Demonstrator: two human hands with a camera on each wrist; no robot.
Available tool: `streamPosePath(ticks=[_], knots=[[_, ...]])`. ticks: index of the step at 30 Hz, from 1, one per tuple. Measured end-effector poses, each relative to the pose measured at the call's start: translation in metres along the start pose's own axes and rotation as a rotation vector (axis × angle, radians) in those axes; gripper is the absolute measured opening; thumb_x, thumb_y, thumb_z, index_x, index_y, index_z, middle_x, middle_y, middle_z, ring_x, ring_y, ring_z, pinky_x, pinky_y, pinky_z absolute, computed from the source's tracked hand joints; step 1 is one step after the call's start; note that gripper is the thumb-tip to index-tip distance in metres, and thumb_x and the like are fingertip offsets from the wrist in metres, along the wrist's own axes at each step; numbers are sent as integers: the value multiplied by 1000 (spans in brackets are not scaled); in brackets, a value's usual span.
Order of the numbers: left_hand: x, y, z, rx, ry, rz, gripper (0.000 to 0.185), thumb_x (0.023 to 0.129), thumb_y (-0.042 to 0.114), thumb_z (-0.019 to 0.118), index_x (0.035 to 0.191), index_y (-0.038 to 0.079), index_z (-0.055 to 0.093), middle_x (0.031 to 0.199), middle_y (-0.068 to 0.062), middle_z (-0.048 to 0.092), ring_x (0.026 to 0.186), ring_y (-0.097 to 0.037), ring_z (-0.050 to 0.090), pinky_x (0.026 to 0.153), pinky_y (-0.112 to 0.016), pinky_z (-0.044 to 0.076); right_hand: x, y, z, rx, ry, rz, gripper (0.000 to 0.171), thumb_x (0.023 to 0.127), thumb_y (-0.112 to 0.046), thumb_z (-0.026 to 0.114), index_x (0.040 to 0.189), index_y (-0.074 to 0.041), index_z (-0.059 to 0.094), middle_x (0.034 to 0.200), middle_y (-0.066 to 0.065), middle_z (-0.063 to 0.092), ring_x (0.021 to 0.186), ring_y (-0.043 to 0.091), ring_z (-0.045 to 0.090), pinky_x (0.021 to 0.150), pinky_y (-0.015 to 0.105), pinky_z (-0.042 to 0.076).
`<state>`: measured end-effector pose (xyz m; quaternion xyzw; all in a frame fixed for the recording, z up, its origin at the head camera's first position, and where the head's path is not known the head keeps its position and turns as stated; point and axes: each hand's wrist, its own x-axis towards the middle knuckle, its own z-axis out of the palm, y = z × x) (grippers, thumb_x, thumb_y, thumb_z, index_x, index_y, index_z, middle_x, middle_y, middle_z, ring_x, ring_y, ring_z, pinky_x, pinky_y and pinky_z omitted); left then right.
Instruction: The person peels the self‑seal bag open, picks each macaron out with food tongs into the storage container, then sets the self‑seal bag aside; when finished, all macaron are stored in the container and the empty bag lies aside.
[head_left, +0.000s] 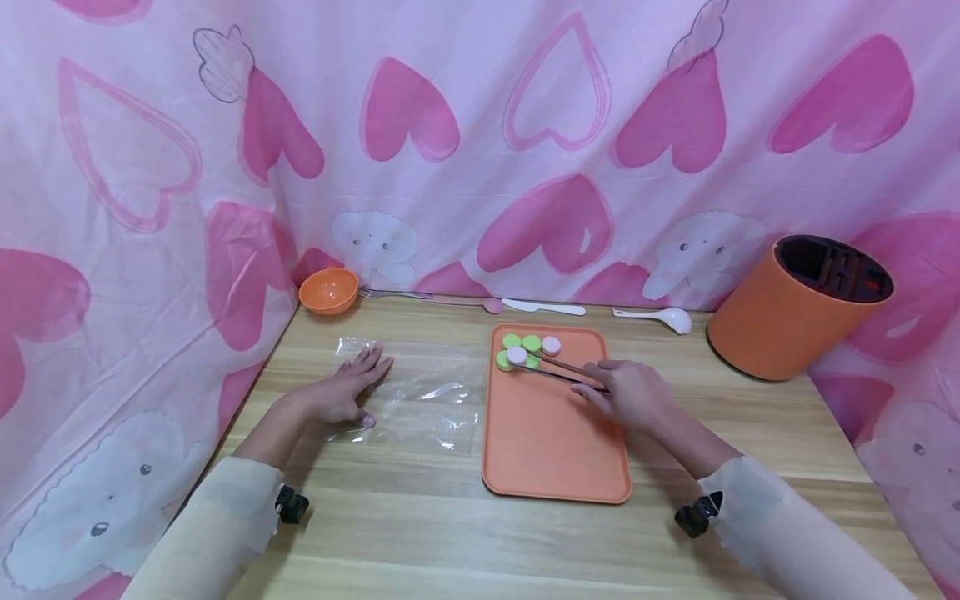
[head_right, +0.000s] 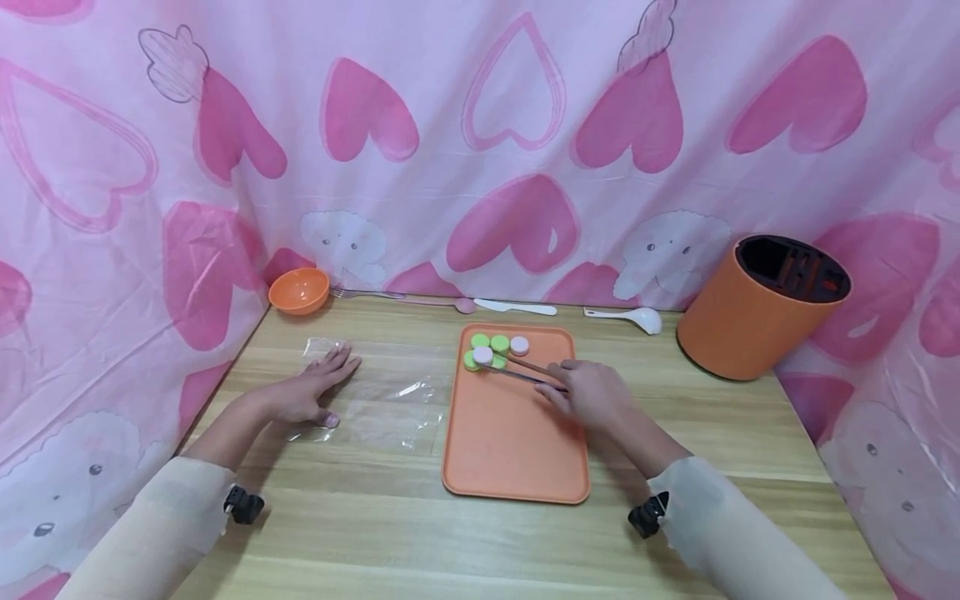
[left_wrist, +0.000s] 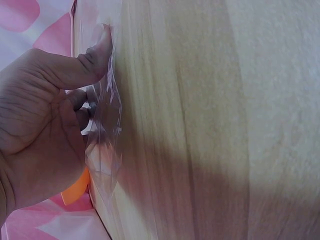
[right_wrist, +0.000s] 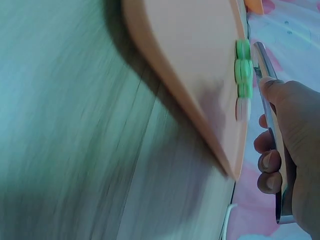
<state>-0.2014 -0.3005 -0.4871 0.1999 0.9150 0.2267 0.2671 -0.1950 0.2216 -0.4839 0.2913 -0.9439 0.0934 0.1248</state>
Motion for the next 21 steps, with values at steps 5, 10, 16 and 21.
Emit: streamPosePath(ticks=[5,10,16,21], knots=[[-1,1,1,4,0,-7,109,96,19,84,178,11,13,186,-21,-14,172,-47,-17,138,-69,-7,-13,13,-5,4,6,34,29,97,-40,85,110,-13,84,87,3,78,65,15,66,59,41,60],[-2,1,1,-2,4,0,110,95,19,84,178,10,13,185,-23,-14,171,-48,-17,138,-71,-8,-25,25,-7,-5,2,58,28,97,-39,85,110,-14,84,89,4,78,67,19,68,61,46,61],[-2,1,1,-1,8,1,109,95,19,84,178,10,14,185,-23,-14,171,-47,-17,138,-70,-7,-35,31,-10,17,-64,130,30,97,-40,86,115,-16,85,83,-2,73,64,11,56,61,36,54],[0,0,1,5,3,-9,109,96,18,84,178,11,14,186,-21,-14,172,-46,-17,138,-70,-7,-39,32,-10,6,-89,131,34,98,-42,84,120,-15,85,88,-1,76,65,11,58,62,39,58]])
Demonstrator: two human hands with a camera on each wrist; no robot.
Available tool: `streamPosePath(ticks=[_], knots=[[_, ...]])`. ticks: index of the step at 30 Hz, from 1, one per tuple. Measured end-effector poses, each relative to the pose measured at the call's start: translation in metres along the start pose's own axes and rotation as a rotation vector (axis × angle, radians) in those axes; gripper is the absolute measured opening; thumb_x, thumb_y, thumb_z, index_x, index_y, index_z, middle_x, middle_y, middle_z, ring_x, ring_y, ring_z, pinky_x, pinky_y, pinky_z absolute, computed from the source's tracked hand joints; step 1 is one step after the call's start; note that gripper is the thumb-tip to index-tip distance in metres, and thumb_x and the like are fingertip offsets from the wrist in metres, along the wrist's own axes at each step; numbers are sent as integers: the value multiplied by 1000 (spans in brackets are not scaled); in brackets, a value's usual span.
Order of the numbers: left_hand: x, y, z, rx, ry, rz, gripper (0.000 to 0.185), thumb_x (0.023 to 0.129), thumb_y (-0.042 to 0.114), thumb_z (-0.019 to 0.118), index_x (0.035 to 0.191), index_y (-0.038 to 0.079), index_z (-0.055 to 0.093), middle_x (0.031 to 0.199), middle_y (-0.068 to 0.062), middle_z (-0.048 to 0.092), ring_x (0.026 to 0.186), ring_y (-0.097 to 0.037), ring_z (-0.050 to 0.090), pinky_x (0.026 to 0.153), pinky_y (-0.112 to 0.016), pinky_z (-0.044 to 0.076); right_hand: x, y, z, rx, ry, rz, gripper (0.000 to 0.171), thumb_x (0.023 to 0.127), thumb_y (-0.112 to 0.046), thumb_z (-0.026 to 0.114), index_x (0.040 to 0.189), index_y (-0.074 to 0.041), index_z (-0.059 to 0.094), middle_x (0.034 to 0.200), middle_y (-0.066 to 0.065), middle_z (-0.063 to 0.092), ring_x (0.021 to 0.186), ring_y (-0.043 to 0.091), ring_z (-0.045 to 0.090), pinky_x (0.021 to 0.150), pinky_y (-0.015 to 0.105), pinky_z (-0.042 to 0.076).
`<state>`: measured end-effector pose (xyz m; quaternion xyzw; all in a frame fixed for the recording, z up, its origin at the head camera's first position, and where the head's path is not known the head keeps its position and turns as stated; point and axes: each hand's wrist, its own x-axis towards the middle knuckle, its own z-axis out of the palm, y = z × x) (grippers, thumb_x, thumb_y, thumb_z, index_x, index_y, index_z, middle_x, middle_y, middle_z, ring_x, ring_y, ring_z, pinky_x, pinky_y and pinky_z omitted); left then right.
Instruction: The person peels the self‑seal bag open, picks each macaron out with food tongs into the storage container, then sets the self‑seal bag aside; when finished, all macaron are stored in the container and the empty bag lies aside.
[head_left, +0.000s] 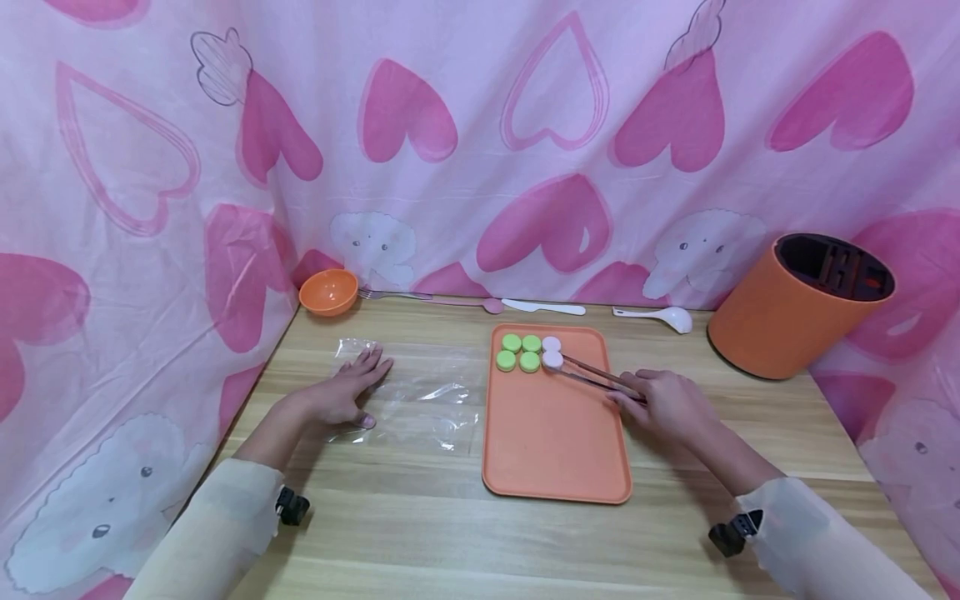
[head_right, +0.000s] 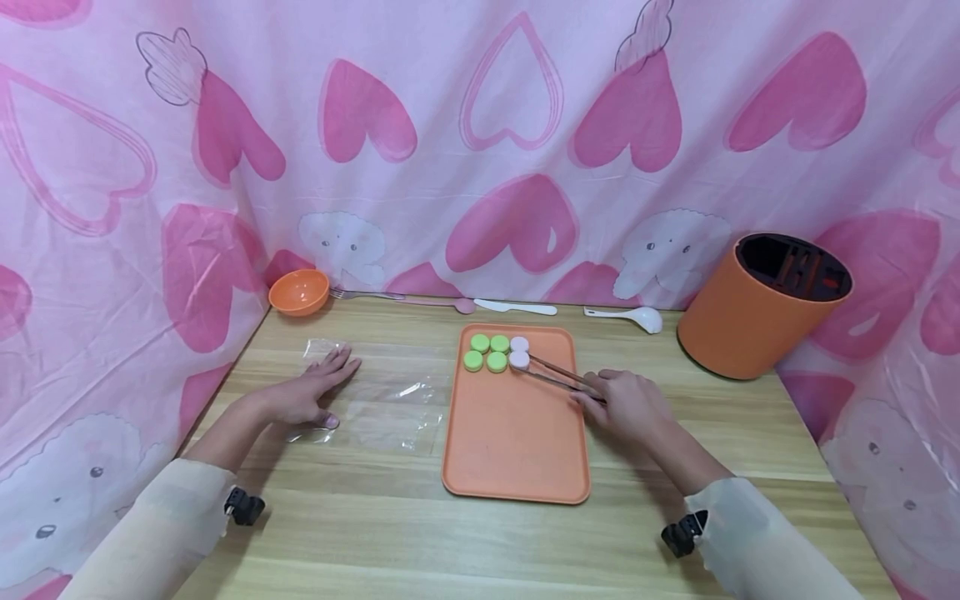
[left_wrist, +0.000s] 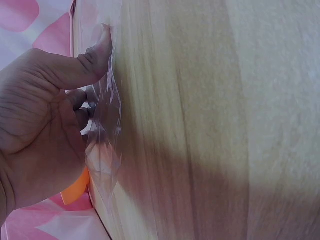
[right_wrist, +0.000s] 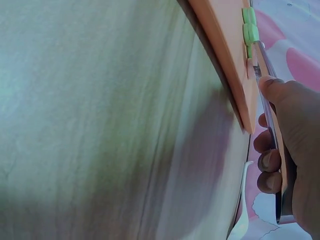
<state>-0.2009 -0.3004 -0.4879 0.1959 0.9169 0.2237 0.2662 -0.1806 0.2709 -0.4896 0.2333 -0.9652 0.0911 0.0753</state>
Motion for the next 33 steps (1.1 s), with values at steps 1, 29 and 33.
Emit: streamPosePath(ticks=[1,29,33], knots=[[0,0,0,1,-1,-3,108,96,18,83,179,12,13,186,-20,-14,172,-46,-17,138,-70,-7,-1,0,0,-6,-4,-5,35,98,-42,84,120,-15,85,90,0,77,66,11,59,62,40,60],[-2,2,-1,8,2,4,108,96,22,83,178,11,14,186,-21,-12,172,-48,-16,138,-69,-6,-34,9,-2,15,83,75,32,97,-34,85,115,-8,80,86,5,71,71,21,65,60,42,58],[-4,4,-2,-1,0,6,108,96,21,83,178,10,15,186,-22,-12,171,-48,-17,138,-70,-7,-50,16,-6,46,25,211,37,104,-32,76,125,-2,76,111,21,77,93,40,75,77,62,65]])
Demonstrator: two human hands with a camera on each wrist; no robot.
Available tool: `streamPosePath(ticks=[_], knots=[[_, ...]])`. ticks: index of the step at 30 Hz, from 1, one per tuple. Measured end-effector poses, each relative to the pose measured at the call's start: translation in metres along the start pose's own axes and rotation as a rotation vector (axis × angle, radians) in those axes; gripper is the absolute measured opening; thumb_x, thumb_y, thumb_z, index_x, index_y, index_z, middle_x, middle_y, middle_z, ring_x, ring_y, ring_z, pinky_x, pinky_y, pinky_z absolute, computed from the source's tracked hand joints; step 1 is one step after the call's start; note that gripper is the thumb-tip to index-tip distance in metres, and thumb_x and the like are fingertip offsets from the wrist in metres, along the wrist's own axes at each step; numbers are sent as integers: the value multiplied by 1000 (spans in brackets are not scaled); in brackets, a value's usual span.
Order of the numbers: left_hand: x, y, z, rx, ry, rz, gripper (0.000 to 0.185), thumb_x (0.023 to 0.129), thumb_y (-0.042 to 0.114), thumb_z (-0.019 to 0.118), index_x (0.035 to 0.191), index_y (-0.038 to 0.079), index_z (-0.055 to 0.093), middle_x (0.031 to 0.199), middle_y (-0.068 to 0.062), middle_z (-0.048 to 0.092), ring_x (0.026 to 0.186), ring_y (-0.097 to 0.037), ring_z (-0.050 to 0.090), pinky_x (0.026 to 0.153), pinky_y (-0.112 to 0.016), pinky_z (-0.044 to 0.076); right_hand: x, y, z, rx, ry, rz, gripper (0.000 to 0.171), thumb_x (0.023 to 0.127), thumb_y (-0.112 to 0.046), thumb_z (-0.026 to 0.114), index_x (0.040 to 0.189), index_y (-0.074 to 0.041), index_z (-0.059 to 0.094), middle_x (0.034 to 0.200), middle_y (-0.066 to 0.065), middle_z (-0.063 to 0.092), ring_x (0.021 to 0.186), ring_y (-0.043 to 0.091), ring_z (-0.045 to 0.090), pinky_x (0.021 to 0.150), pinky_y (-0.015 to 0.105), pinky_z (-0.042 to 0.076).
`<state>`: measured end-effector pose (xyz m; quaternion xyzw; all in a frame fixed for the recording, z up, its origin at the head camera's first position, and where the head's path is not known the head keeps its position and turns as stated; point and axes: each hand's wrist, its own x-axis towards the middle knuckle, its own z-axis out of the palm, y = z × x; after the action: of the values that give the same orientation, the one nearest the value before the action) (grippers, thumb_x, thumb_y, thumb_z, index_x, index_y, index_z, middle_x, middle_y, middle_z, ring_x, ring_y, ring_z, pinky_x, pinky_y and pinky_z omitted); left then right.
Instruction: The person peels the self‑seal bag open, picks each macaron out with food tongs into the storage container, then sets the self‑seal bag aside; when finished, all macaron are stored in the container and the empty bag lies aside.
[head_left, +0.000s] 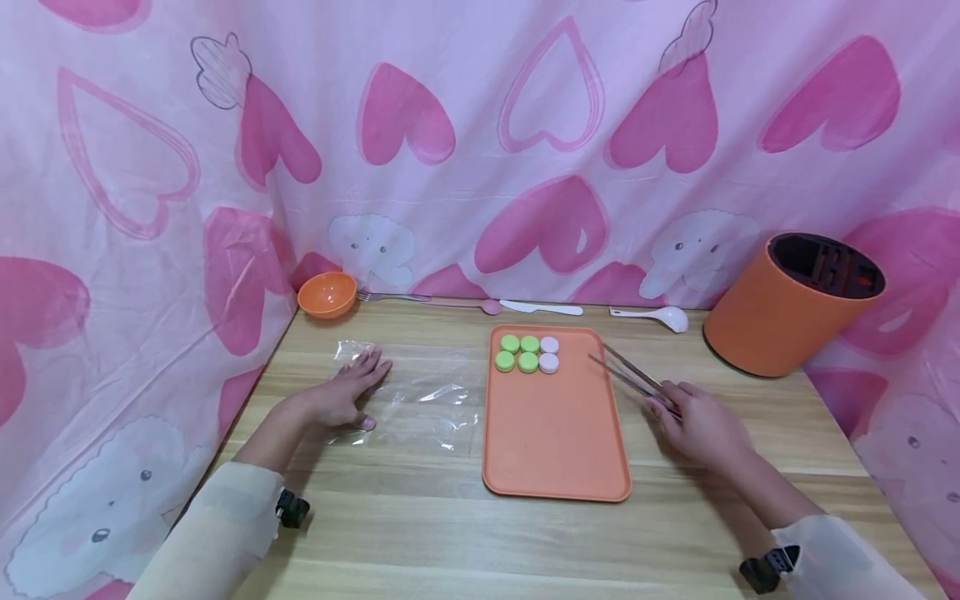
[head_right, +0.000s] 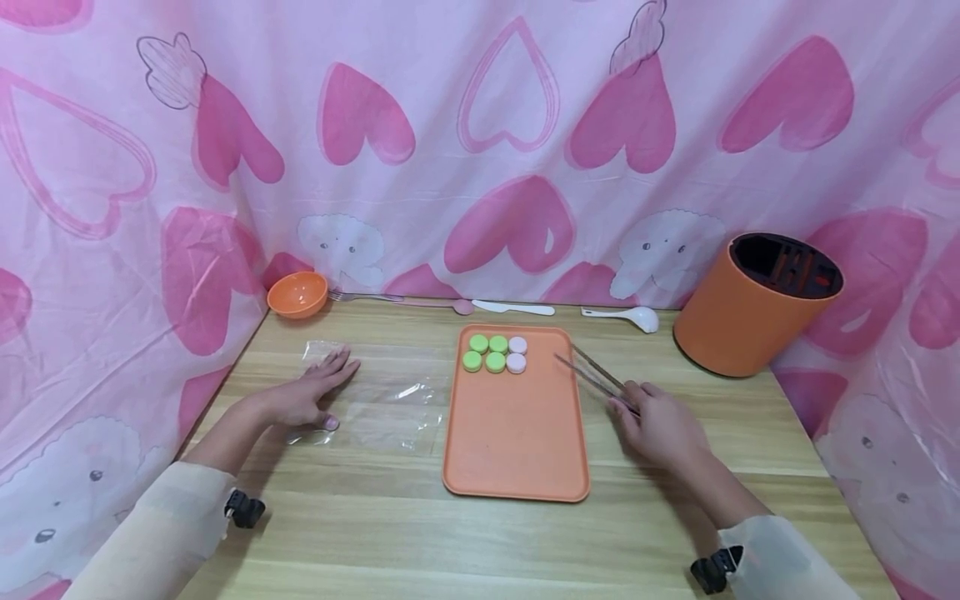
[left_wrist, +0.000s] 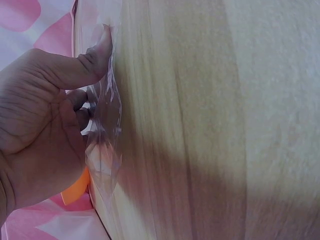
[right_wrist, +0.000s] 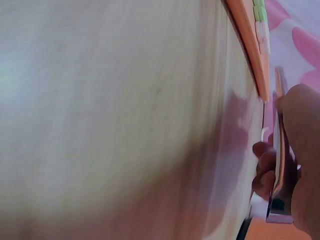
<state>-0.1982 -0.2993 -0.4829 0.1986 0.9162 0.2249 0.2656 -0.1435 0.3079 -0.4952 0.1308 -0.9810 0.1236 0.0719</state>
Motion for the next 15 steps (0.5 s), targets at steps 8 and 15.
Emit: streamPosePath(ticks=[8,15], knots=[[3,-2,0,8,16,7,108,95,20,84,178,9,16,186,-23,-11,171,-49,-15,138,-70,-6,-15,14,0,46,28,186,40,107,-29,70,126,5,67,106,28,56,70,31,58,52,42,47],[4,-2,2,1,10,0,108,95,22,84,178,11,16,186,-21,-11,172,-48,-15,138,-69,-6,-21,17,1,8,18,309,35,105,-33,71,82,-6,66,87,17,53,70,29,51,52,34,35]])
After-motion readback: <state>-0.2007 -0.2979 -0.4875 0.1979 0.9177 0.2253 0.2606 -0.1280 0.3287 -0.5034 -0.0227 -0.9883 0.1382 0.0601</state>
